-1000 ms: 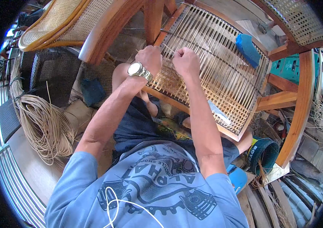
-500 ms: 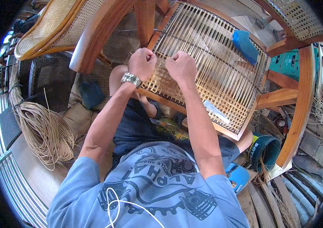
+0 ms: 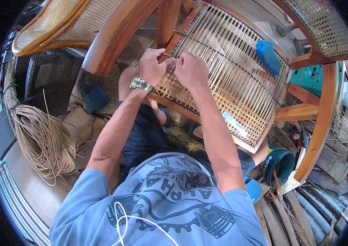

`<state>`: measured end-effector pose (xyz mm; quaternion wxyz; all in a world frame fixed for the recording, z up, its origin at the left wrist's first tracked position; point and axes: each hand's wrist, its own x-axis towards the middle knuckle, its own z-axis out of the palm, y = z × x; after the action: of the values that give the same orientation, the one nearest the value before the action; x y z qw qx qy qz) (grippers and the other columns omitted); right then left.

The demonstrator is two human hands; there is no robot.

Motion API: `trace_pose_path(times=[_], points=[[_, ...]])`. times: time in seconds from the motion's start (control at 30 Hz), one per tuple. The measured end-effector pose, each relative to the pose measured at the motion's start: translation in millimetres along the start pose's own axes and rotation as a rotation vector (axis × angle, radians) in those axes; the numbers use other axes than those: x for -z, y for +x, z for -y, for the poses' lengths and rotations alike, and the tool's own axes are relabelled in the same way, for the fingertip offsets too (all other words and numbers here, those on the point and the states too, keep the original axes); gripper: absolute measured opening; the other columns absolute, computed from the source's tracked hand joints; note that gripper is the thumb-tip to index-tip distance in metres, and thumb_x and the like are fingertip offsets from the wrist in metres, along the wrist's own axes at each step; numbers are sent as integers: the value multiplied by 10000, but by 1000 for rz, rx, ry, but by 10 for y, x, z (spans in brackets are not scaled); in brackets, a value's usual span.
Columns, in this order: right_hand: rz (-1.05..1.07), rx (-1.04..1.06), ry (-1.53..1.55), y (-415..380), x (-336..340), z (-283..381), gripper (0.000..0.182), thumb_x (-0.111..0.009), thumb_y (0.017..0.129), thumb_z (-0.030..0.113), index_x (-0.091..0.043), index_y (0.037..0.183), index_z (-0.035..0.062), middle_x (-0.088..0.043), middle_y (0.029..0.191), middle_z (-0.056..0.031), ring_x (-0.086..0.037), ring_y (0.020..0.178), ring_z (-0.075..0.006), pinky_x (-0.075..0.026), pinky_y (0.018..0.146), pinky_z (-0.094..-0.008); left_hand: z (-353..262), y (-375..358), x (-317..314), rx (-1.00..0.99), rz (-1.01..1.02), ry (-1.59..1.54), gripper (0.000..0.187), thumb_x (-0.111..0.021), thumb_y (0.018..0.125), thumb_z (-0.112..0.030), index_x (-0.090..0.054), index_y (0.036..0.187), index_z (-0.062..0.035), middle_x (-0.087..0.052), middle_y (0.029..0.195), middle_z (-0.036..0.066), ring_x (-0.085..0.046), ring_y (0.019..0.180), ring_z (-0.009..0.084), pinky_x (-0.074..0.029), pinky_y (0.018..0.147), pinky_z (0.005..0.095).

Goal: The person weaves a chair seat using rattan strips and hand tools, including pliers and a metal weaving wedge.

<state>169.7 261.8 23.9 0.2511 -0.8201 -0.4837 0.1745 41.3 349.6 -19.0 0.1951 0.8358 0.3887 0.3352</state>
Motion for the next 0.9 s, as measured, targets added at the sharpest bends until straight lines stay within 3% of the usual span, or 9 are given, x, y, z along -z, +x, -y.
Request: trace_pose_path(times=[0.33,0.43,0.53,0.57,0.6,0.67,0.7,0.77,0.9], points=[[-99,1,-28,-113,-121,72,198,-666,870,244,-666,860,46,-619,902,-115,-632,888,-317,-491,800,-453,213,62,164,282,111,-242,165,-771,828,-182,-726,919,-53,-707,877,130,-680,785,266,-520,686,371],[-185,100,-204,-169,-133,76,180,-658,884,216,-661,878,37,-608,940,-110,-630,924,-299,-504,838,-414,978,241,409,238,90,-86,176,-748,858,-232,-732,935,-75,-724,914,101,-681,927,262,-502,838,392],[-160,182,-167,-300,-49,5,150,-659,883,180,-667,908,33,-618,977,-111,-624,966,-297,-497,867,-406,2152,622,1205,390,124,176,294,-697,839,-362,-748,933,-88,-729,1014,145,-692,948,335,-530,825,427],[-172,168,-26,-419,59,-42,132,-655,883,164,-666,910,35,-619,974,-111,-614,976,-303,-482,882,-423,2392,613,1370,452,-12,229,336,-705,834,-392,-741,940,-76,-734,965,148,-701,892,335,-534,813,430],[-186,155,115,-544,165,-110,114,-652,882,147,-664,912,37,-620,971,-112,-604,985,-310,-466,898,-440,2223,622,1545,508,45,373,341,-716,831,-399,-744,940,-77,-729,983,162,-695,922,336,-528,851,425],[-246,105,125,-781,283,-333,100,-667,874,115,-651,935,36,-628,967,-113,-621,955,-314,-493,862,-425,2512,531,1555,258,-29,517,473,-745,812,-416,-705,1085,-32,-714,1061,195,-675,999,342,-505,919,435],[-324,54,143,-942,361,-497,96,-667,876,104,-647,942,38,-627,954,-118,-627,925,-313,-504,832,-415,2651,464,1460,164,-73,245,568,-757,800,-430,-663,1180,-18,-708,1086,192,-669,1038,318,-508,926,429],[-493,0,58,-1365,606,-980,69,-655,888,76,-644,950,46,-631,945,-128,-640,858,-301,-525,781,-393,1778,540,1272,152,339,341,518,-735,848,-398,-662,1189,-14,-709,1106,169,-661,1069,275,-515,910,398],[-612,-330,-112,-2242,1218,-1658,152,-626,911,100,-650,1043,28,-636,953,-151,-642,860,-306,-519,791,-381,799,476,640,-11,373,-222,349,-678,935,-315,-691,1116,-17,-726,1056,131,-683,904,196,-525,803,350]])
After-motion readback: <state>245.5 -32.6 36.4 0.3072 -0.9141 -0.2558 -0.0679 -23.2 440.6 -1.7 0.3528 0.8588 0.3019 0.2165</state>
